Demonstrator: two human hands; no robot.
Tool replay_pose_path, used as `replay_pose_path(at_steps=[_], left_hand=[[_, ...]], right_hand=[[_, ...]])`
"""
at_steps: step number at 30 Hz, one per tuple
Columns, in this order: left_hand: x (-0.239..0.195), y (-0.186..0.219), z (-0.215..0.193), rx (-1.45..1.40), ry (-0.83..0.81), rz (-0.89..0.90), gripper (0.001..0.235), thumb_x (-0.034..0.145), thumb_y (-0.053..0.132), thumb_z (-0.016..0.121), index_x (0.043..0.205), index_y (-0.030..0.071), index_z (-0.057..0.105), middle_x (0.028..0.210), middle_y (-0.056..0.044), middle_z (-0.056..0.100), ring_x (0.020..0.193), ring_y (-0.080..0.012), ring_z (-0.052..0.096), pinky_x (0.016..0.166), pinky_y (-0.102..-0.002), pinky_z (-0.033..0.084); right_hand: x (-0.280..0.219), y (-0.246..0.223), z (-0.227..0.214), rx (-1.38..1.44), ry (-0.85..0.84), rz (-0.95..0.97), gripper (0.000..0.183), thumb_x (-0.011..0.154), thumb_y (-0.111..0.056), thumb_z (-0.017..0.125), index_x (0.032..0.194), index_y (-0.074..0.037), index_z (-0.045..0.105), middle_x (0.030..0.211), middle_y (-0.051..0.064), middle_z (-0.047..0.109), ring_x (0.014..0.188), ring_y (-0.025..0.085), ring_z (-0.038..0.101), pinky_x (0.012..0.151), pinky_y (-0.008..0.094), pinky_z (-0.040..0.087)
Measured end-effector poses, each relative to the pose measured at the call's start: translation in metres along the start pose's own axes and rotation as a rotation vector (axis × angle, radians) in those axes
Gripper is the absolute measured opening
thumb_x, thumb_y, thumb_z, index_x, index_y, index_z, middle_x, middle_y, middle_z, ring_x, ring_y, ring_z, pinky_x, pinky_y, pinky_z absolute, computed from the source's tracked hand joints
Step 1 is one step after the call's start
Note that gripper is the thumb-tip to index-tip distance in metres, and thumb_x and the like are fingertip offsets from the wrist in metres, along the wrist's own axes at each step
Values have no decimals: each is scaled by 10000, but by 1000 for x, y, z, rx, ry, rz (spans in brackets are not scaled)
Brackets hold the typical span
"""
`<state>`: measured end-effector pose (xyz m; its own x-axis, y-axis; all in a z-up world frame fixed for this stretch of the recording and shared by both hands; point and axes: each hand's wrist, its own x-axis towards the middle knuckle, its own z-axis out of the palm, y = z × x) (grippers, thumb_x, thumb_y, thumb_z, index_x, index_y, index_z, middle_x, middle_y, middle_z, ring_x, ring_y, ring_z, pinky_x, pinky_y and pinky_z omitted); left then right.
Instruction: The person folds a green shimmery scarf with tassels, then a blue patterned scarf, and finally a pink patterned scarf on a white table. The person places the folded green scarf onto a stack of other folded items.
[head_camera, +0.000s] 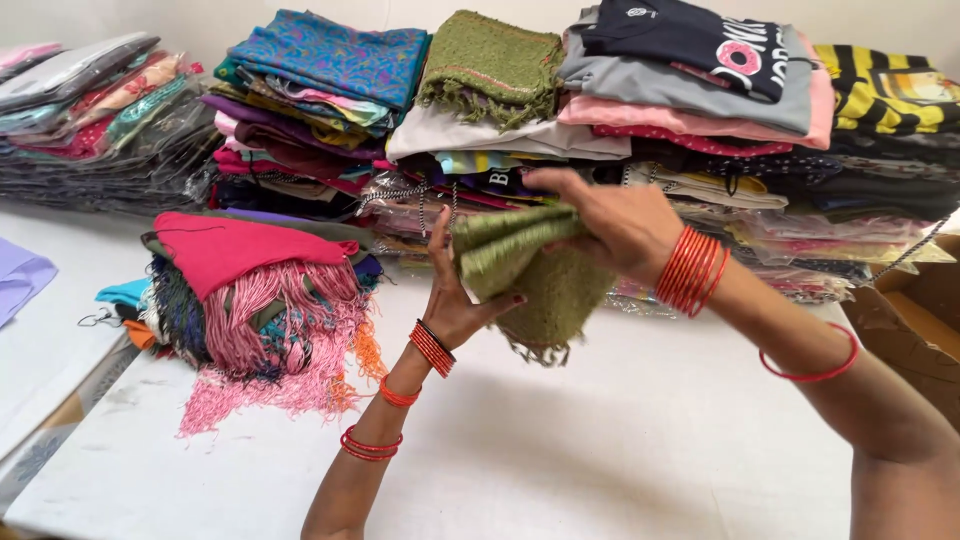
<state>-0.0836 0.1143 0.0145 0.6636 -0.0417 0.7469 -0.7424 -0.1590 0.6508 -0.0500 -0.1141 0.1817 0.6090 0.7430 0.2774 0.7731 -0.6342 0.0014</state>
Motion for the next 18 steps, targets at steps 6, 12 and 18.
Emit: replay_pose_path(at_steps=[6,12,18], left_hand=[[16,-11,-16,-184,60,-129,1183,849,108,836,1605,152,-73,1594,-184,397,1407,-304,544,1151,-452,525],[54,-48,-68,453,309,282,804,983,16,716,1588,115,198,1561,-245,383,1410,-384,474,1188,-525,410],[83,6,-108,1033,246,501,384,869,-33,734,1144,118,512,1340,-220,566,1279,-362,585,1062,-432,523]], right_hand=[[46,31,-30,-94,342,-202,682,895,-267,747,1464,-242,372,935,119,722,760,328,720,585,451,541],[84,62,-34,-59,556,-330,489,1079,-235,691,1430,-116,372,1130,168,708,831,371,685,623,458,515],[86,73,-24,-486,859,-489,303,1079,-63,676,1174,-174,411,1266,143,721,858,217,723,699,335,607]])
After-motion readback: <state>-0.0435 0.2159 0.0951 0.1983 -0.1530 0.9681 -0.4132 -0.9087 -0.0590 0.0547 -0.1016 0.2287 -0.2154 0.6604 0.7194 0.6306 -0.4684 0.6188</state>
